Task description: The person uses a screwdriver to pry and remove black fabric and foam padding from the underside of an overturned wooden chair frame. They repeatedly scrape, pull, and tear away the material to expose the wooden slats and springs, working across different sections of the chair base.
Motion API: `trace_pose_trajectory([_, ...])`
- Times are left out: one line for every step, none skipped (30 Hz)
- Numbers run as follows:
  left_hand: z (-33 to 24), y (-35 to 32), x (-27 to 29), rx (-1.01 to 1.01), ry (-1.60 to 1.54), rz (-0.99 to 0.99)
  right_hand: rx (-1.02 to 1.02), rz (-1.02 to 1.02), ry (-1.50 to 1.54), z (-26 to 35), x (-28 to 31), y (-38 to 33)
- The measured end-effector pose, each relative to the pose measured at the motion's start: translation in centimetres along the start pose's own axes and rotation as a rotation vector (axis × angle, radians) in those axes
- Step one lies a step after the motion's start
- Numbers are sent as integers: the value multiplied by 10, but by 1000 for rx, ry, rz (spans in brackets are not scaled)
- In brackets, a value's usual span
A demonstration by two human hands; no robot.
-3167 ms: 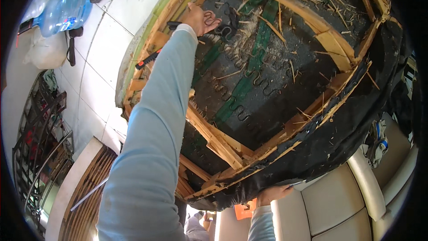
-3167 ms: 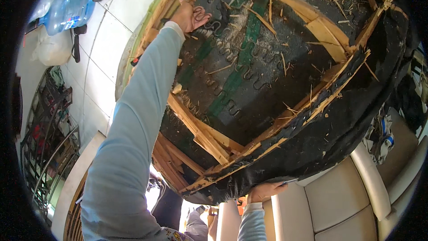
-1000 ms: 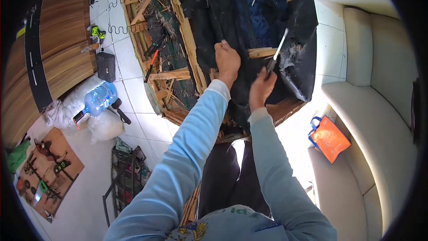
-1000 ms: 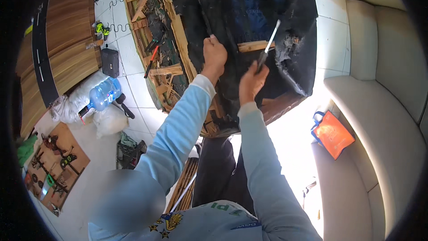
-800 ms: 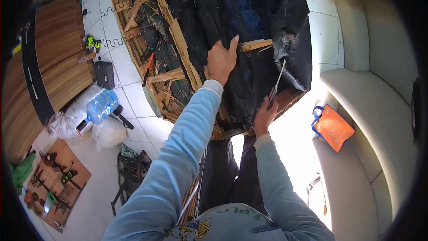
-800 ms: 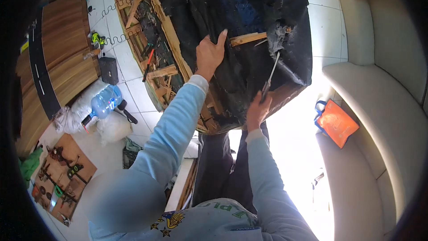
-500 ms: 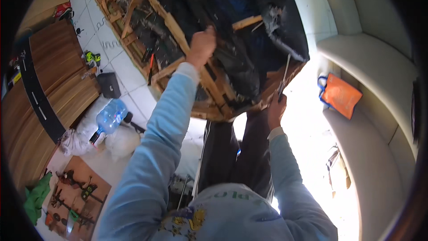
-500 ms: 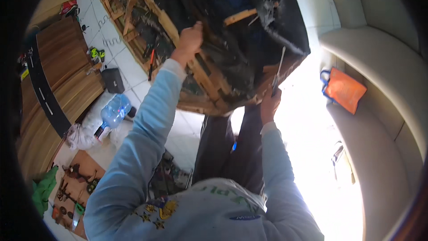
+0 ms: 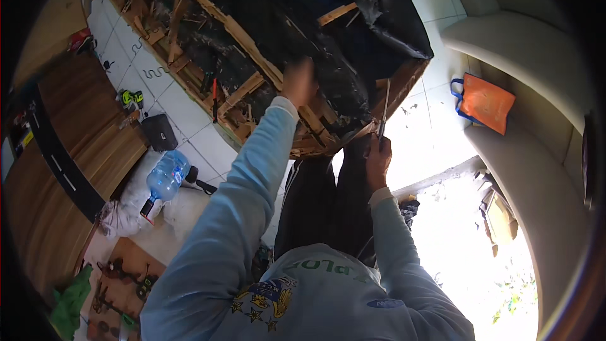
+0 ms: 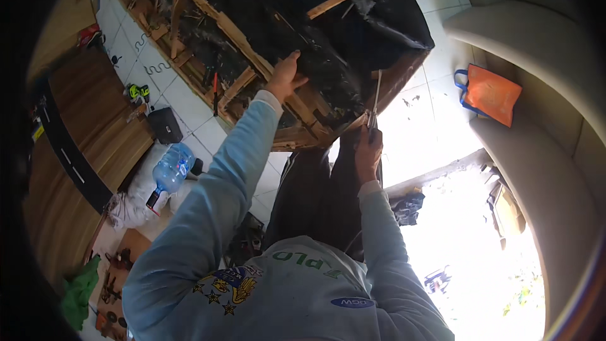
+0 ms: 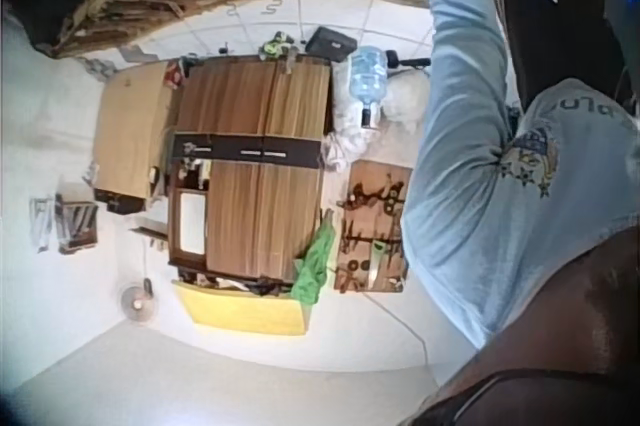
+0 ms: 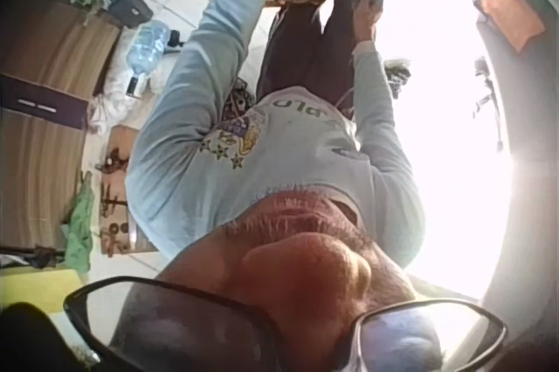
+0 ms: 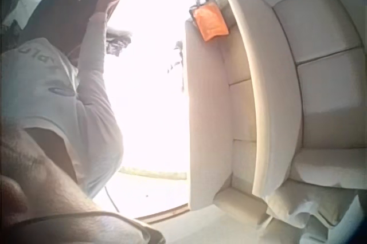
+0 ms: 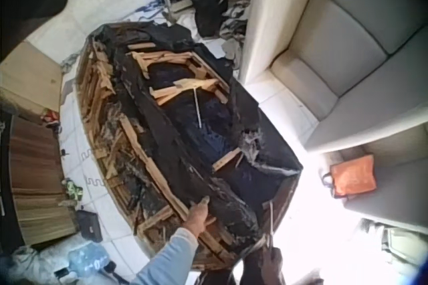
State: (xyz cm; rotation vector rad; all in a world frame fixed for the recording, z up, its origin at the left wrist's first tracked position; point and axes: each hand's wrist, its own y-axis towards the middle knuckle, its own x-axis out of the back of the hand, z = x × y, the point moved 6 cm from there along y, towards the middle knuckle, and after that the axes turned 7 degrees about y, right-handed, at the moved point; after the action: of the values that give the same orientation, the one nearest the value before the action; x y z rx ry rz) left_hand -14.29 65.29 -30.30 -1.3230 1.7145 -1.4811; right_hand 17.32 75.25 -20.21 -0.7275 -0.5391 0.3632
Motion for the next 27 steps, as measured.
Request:
trace_pose_trajectory([15, 5, -8, 48, -104, 21, -15, -1, -24, 6, -3, -7])
trace_pose_trajectory([27, 9, -15, 96, -208, 48, -1, 0, -38, 5, 2, -9])
trace_pose_trajectory([34, 16, -20, 121, -465, 83, 14, 4, -53, 4, 6, -10])
trace_pose_trajectory([37, 13, -29, 115, -524, 82, 25, -3, -71, 1, 15, -11])
trace_pose_trajectory([40, 9, -37, 108, -584, 77, 45, -29, -73, -1, 23, -11])
trace_pose_trajectory([41, 5, -43, 97, -646, 71, 66, -51, -75, -3, 31, -10])
trace_pose_trajectory([40, 4, -49, 92, -711, 56, 90, -73, -71, -3, 36, -9])
trace_pose_trajectory([39, 2, -46, 71, -731, 36, 86, -80, -65, -4, 40, -8])
trace_pose_trajectory([36, 0, -37, 39, -738, -7, 82, -84, -58, -5, 42, -6])
trace_pose_trajectory([36, 1, -22, 6, -729, -52, 72, -86, -51, -8, 43, -8])
trace_pose_trajectory([37, 2, -1, -31, -694, -95, 67, -85, -46, -11, 46, -10])
trace_pose_trajectory([44, 3, 21, -61, -578, -92, 65, -89, -58, -14, 52, -10])
trace_pose_trajectory([44, 1, 43, -112, -408, -68, 59, -92, -52, -19, 59, -10])
trace_pose_trajectory([40, -7, 59, -185, -206, -29, 69, -88, -78, -26, 66, -11])
trace_pose_trajectory([28, -23, 62, -296, 76, 33, 88, -94, -104, -32, 73, -9])
trace_pose_trajectory([17, -44, 81, -422, 342, 36, 100, -78, -131, -34, 71, -14])
trace_pose_trajectory([2, -49, 84, -796, 501, -147, 168, -73, -170, -31, 66, -11])
trace_pose_trajectory([0, -58, 82, -881, 609, -287, 128, -71, -159, -37, 65, -16])
trace_pose_trajectory([-12, -74, 70, -975, 701, -441, 107, -64, -145, -34, 61, -13])
trace_pose_trajectory([-20, -92, 55, -1058, 798, -587, 75, -63, -137, -35, 61, -14])
trace_pose_trajectory([-32, -120, 31, -1224, 919, -680, 11, -76, -85, -38, 63, -16])
trace_pose_trajectory([-41, -145, 8, -1393, 1033, -779, 35, -78, -109, -34, 63, -14])
trace_pose_trajectory([-38, -140, -9, -1525, 949, -489, 53, -64, -132, -31, 59, -17])
trace_pose_trajectory([-34, -137, -27, -1633, 850, -192, 70, -53, -156, -29, 55, -19])
trace_pose_trajectory([-17, -124, -38, -1446, 761, -54, 60, -43, -157, -29, 53, -28])
trace_pose_trajectory([-2, -111, -49, -1268, 666, 69, 61, -32, -150, -21, 48, -31])
trace_pose_trajectory([11, -97, -48, -1086, 574, 29, 63, -20, -143, -17, 46, -34])
